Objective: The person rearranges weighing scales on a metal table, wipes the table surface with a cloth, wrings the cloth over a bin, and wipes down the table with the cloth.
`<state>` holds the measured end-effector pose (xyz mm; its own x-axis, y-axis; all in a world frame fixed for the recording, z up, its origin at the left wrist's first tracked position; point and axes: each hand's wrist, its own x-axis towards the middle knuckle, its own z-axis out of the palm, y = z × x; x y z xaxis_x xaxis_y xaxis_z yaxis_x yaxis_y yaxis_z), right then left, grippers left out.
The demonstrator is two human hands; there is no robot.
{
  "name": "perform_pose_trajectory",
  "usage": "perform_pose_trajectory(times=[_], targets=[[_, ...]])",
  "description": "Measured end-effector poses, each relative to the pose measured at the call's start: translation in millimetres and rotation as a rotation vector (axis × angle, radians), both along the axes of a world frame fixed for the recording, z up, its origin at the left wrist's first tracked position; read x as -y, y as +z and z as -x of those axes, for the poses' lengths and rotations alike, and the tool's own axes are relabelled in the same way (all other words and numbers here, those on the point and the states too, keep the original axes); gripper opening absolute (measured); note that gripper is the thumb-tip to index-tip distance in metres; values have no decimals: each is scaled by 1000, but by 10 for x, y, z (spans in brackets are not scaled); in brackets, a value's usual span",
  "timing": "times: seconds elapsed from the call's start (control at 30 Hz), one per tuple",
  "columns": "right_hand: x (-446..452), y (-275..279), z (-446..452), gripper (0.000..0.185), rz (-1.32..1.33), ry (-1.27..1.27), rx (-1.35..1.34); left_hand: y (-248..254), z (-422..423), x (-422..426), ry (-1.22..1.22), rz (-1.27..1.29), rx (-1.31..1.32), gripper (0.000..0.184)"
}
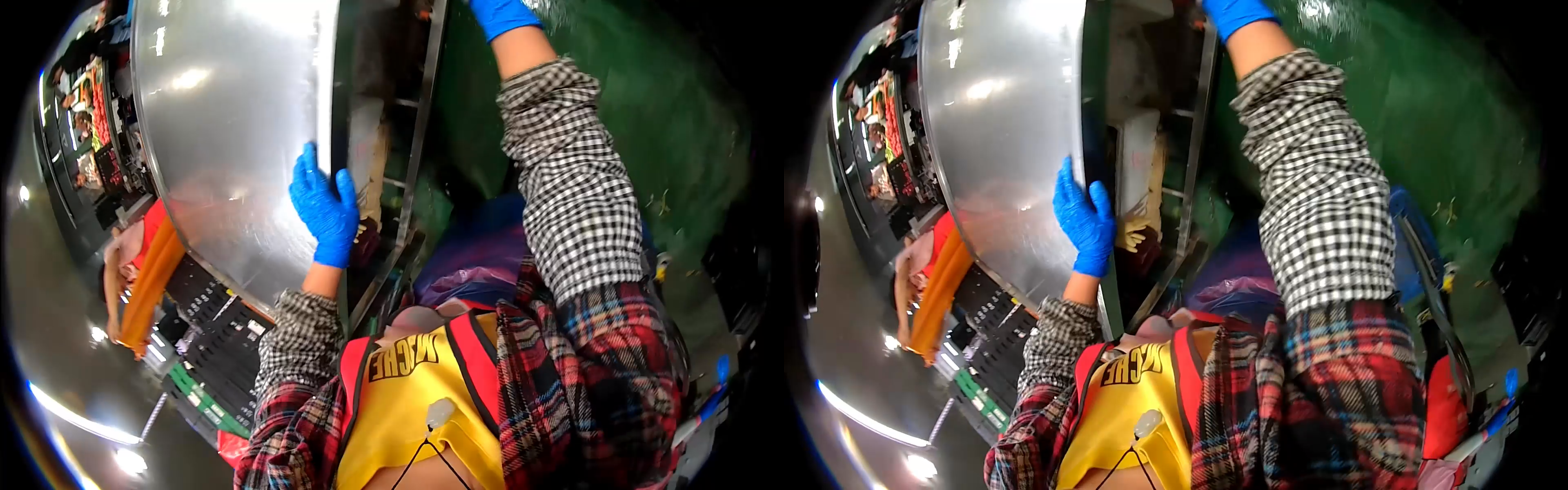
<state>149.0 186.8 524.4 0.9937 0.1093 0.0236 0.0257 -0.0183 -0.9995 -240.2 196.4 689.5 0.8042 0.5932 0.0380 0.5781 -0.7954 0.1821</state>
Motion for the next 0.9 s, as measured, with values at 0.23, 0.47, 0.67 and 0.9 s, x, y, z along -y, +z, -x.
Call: perform_pose_trajectory(times=[0.23, 0.47, 0.67, 0.9], targets=[[88, -439, 2410, 29, -101, 449, -365, -316, 148, -81, 28, 22, -24, 63], [1158, 275, 4563, 32, -377, 688, -804, -392, 464, -207, 16, -86, -88, 47], [1335, 263, 5316, 35, -464, 758, -1044, -381, 561, -216, 341, 465, 334, 52], [890, 373, 4919, 39, -325, 814, -901, -275, 176, 45, 282, 221, 78, 64]])
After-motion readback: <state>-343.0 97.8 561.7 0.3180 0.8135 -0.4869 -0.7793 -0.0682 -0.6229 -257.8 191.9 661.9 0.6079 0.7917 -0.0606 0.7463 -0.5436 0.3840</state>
